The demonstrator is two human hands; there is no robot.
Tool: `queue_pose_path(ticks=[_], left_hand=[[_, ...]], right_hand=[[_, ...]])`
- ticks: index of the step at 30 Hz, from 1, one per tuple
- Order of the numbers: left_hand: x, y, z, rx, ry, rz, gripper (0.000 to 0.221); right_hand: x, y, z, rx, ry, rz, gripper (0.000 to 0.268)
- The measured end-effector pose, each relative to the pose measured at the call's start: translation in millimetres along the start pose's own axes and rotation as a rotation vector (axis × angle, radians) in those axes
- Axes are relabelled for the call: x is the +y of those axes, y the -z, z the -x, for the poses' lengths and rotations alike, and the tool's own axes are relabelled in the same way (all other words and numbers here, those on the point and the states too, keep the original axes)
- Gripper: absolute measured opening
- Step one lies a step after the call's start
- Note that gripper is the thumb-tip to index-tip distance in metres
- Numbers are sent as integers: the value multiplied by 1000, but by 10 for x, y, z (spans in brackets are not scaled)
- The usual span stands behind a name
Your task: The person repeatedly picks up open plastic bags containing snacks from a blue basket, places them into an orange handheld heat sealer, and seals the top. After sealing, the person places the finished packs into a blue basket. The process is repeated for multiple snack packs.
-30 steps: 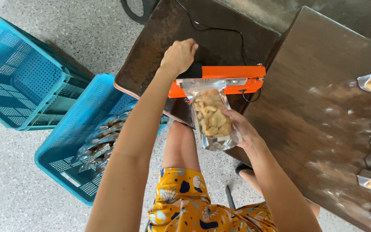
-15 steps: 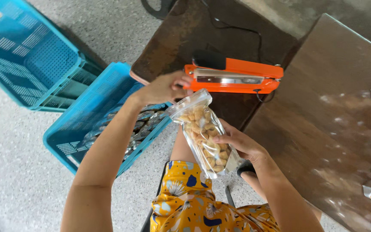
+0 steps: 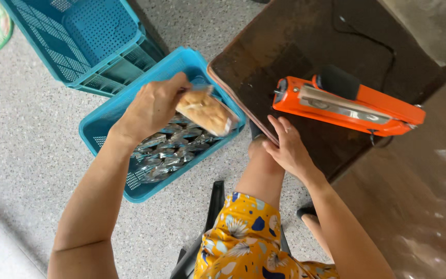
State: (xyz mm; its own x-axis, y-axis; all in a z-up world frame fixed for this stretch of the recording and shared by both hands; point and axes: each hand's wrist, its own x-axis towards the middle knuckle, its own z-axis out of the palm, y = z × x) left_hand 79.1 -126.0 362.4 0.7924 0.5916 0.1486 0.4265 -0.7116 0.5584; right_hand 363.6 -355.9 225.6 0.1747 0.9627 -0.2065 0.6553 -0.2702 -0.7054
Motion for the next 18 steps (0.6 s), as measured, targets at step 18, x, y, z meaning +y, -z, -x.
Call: queue_pose_path(ticks=[18], left_hand=[[-3584,-3126,12,-159,454,-347,21]], right_hand=[[91,-300,-413,-107,-66,491,81]])
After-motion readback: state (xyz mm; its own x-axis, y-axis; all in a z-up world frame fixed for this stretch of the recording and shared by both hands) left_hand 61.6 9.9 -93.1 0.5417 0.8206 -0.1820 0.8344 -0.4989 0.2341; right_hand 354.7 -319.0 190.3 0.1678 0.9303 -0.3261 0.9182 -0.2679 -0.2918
